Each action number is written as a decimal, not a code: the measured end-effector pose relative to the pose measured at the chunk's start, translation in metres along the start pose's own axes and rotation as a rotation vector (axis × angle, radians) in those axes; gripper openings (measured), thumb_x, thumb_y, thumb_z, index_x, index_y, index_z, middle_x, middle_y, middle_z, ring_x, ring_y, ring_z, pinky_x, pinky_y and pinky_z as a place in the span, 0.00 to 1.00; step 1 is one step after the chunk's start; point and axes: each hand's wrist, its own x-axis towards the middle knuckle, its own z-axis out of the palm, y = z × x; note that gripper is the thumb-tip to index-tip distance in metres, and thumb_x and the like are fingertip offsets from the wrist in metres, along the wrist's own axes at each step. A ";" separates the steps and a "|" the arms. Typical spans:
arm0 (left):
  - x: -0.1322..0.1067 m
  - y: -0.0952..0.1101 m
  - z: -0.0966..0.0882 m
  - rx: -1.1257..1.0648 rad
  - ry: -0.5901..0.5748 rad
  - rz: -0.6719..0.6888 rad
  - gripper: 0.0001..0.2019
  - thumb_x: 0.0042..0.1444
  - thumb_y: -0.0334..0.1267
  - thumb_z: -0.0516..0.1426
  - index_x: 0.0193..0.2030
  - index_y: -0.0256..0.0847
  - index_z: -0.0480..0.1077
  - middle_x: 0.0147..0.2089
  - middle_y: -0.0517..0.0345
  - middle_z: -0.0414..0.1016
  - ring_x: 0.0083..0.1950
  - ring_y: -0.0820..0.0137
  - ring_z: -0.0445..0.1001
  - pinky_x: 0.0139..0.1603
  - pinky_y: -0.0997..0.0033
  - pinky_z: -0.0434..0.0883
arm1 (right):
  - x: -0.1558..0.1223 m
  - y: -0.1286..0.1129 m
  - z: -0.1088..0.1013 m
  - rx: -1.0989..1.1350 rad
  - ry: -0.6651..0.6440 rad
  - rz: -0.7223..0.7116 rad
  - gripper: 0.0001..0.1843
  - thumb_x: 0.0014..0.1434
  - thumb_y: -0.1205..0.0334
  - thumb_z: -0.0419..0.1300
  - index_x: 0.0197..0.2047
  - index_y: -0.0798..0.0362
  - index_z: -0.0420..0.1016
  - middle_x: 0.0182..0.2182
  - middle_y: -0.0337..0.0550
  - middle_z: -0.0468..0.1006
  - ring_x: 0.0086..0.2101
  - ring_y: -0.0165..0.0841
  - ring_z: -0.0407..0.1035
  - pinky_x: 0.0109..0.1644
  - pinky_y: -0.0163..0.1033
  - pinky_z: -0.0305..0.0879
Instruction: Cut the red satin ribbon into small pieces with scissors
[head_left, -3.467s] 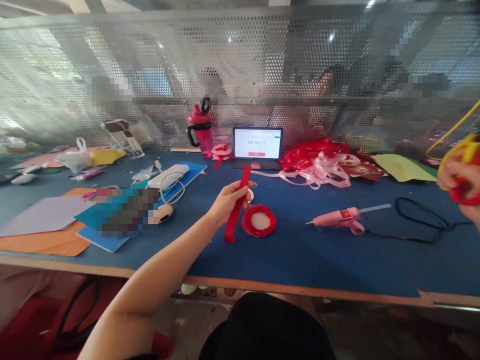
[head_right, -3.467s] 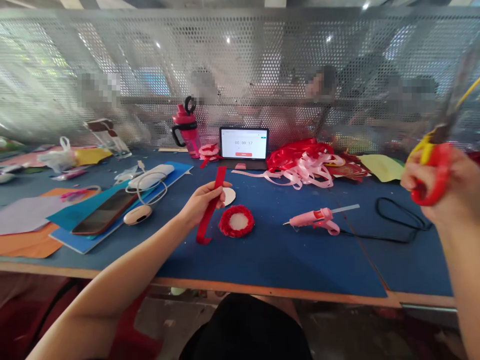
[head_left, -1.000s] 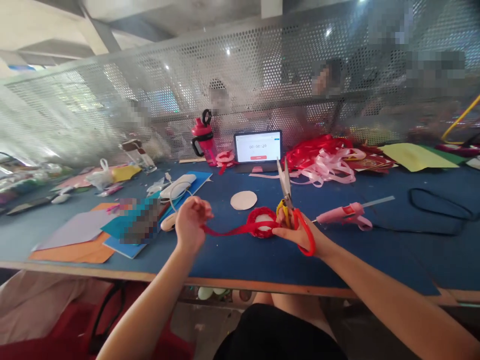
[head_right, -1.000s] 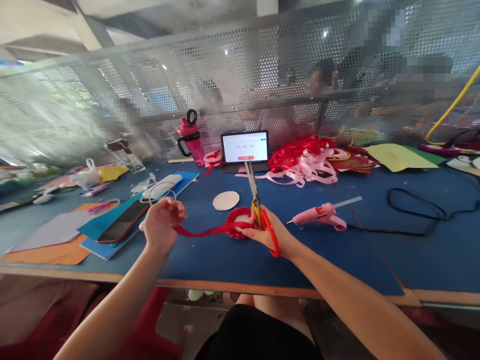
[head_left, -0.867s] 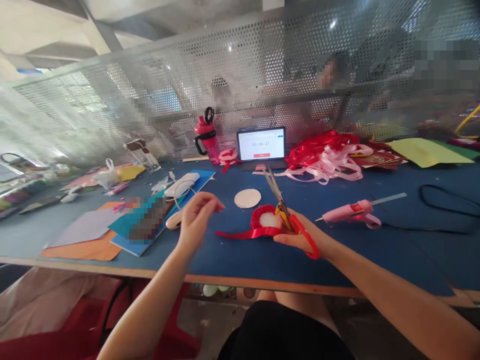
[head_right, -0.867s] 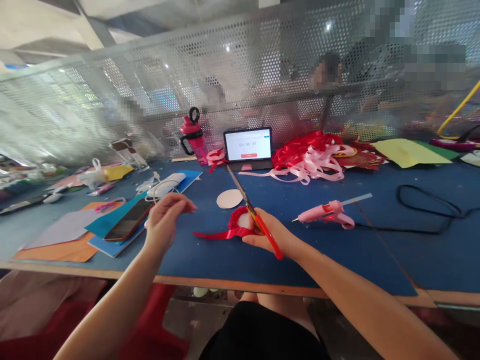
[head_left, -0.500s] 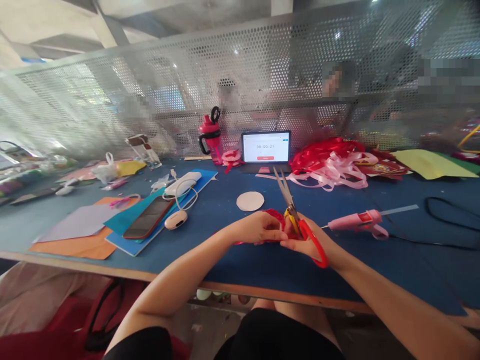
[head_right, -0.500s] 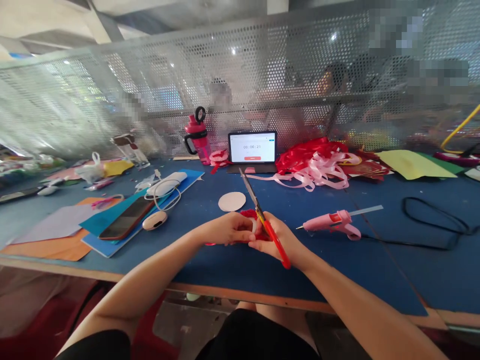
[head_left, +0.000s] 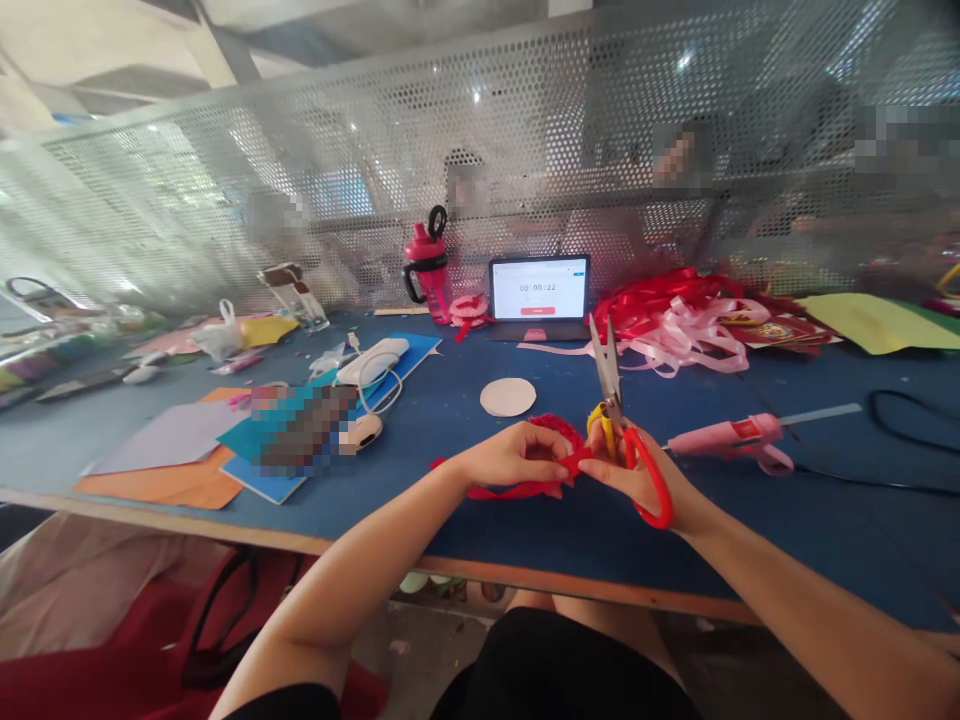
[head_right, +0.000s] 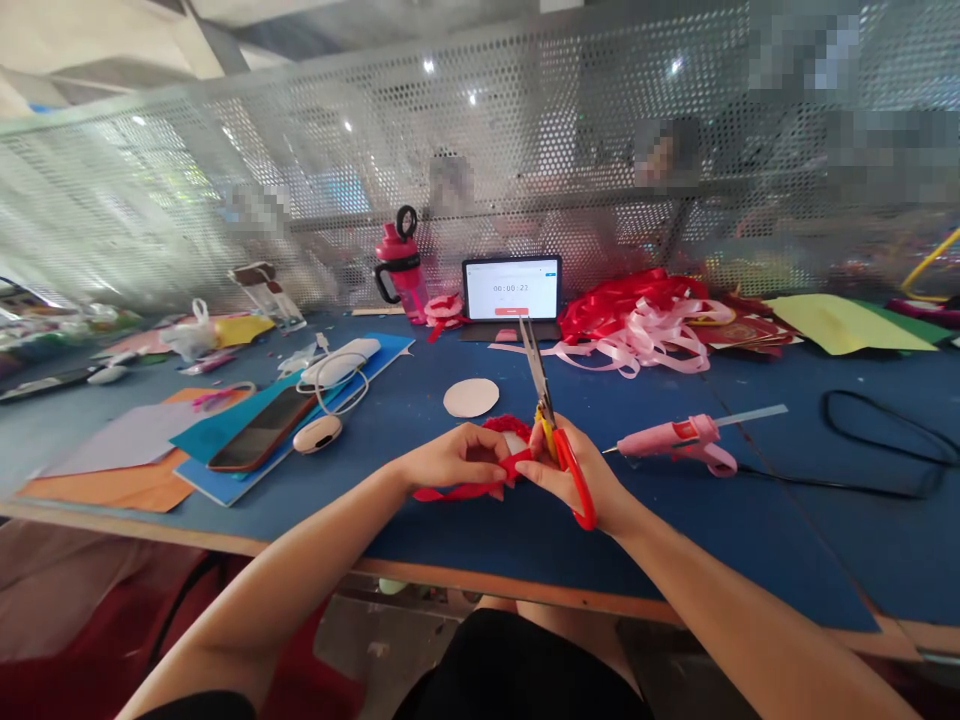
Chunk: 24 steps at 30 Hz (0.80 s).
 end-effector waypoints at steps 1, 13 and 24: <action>0.001 -0.001 0.001 -0.012 -0.007 -0.017 0.14 0.52 0.45 0.62 0.36 0.34 0.72 0.35 0.53 0.74 0.30 0.75 0.74 0.36 0.72 0.73 | 0.000 -0.002 0.000 -0.004 0.002 0.014 0.16 0.51 0.54 0.66 0.32 0.50 0.62 0.28 0.36 0.65 0.29 0.31 0.63 0.33 0.37 0.62; 0.000 -0.005 -0.009 0.152 -0.186 -0.089 0.15 0.55 0.46 0.59 0.36 0.33 0.74 0.35 0.49 0.77 0.35 0.72 0.77 0.42 0.71 0.72 | 0.000 0.001 -0.001 0.028 0.121 0.054 0.19 0.52 0.45 0.64 0.33 0.51 0.65 0.29 0.40 0.70 0.30 0.32 0.66 0.36 0.38 0.64; -0.002 0.004 -0.016 -0.122 0.486 0.242 0.14 0.53 0.46 0.60 0.32 0.34 0.68 0.24 0.59 0.72 0.15 0.82 0.62 0.18 0.81 0.59 | 0.000 0.001 0.001 0.186 0.046 0.139 0.17 0.53 0.47 0.60 0.33 0.53 0.65 0.20 0.31 0.60 0.19 0.24 0.51 0.22 0.33 0.50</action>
